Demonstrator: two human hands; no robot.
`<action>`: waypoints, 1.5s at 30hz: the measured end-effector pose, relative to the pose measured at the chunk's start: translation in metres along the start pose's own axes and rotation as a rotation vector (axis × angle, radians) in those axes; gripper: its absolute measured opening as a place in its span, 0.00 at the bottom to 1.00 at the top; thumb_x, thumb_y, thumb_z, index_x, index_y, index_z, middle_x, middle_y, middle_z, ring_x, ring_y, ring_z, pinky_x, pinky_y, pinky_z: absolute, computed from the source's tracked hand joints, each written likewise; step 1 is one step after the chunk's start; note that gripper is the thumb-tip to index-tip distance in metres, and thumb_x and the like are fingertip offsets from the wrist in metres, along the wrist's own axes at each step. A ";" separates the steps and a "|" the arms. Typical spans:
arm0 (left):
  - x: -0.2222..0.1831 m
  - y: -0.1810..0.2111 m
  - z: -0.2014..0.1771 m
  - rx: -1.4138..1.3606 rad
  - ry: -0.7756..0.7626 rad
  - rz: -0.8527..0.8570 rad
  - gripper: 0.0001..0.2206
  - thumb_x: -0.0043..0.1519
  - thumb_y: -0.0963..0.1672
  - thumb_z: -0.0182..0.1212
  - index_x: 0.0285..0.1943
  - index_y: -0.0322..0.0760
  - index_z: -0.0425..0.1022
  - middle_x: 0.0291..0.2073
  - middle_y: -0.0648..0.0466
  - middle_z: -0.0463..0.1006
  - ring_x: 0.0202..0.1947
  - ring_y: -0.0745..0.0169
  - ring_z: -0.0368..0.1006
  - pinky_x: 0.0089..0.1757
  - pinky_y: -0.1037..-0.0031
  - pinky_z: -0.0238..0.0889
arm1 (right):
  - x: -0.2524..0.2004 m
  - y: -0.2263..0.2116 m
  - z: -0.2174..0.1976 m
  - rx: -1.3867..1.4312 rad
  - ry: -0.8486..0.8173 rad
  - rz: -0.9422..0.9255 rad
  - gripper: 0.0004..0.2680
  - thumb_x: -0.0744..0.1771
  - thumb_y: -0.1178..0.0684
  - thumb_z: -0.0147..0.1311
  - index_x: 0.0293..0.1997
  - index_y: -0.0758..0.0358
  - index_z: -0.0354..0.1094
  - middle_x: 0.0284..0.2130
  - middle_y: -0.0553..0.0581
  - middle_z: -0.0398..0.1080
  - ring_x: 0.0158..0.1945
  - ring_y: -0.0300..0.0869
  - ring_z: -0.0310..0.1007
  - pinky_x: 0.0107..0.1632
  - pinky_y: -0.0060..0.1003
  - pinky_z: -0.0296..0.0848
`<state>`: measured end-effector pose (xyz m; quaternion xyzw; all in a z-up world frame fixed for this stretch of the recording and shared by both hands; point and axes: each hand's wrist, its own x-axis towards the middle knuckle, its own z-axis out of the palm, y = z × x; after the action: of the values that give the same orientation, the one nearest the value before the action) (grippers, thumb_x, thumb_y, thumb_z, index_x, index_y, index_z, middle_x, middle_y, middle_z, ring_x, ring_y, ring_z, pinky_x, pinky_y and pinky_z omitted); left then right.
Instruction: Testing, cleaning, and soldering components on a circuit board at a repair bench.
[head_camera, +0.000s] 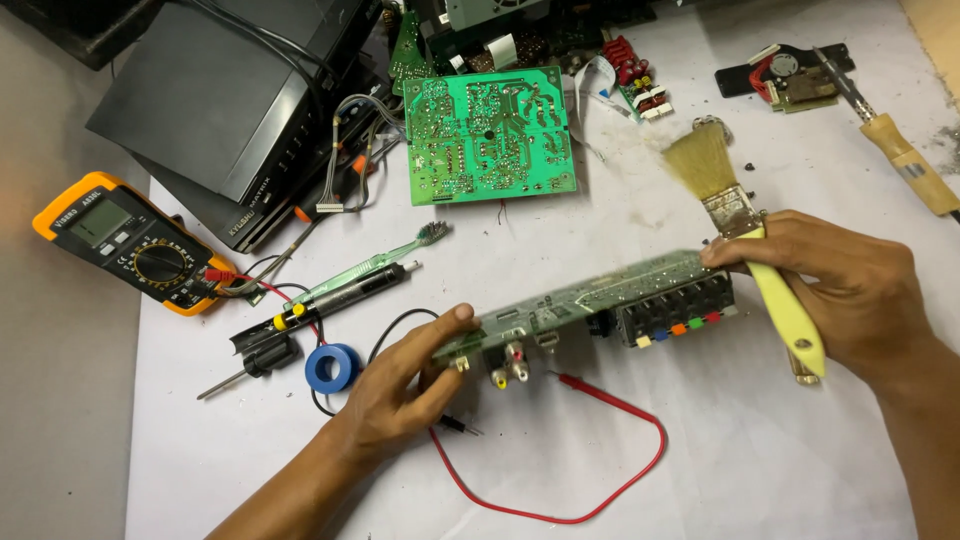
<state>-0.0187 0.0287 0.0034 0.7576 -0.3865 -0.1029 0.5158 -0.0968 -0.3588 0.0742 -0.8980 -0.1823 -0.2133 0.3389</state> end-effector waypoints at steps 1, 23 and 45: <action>0.001 0.001 -0.001 -0.001 0.000 -0.001 0.27 0.61 0.39 0.52 0.73 0.36 0.61 0.55 0.46 0.79 0.27 0.64 0.62 0.38 0.74 0.63 | -0.001 0.006 0.003 0.000 -0.001 0.001 0.07 0.68 0.72 0.52 0.48 0.76 0.73 0.39 0.62 0.77 0.32 0.44 0.72 0.43 0.37 0.73; 0.032 0.010 -0.004 -0.197 0.295 -0.095 0.25 0.60 0.33 0.54 0.67 0.38 0.58 0.68 0.45 0.66 0.47 0.63 0.75 0.55 0.73 0.71 | -0.010 0.056 0.024 -0.415 -0.118 -0.364 0.06 0.68 0.70 0.58 0.46 0.68 0.73 0.37 0.63 0.70 0.41 0.54 0.73 0.48 0.48 0.78; 0.025 0.007 0.007 -0.745 0.118 -0.373 0.42 0.64 0.41 0.61 0.83 0.41 0.35 0.44 0.48 0.79 0.43 0.64 0.72 0.45 0.75 0.65 | -0.008 0.011 -0.008 -0.224 -0.081 -0.220 0.14 0.59 0.51 0.69 0.41 0.71 0.75 0.33 0.65 0.74 0.31 0.50 0.71 0.38 0.44 0.75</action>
<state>-0.0094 0.0053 0.0118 0.5808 -0.1487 -0.2836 0.7484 -0.1007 -0.3735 0.0698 -0.9127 -0.2684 -0.2316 0.2035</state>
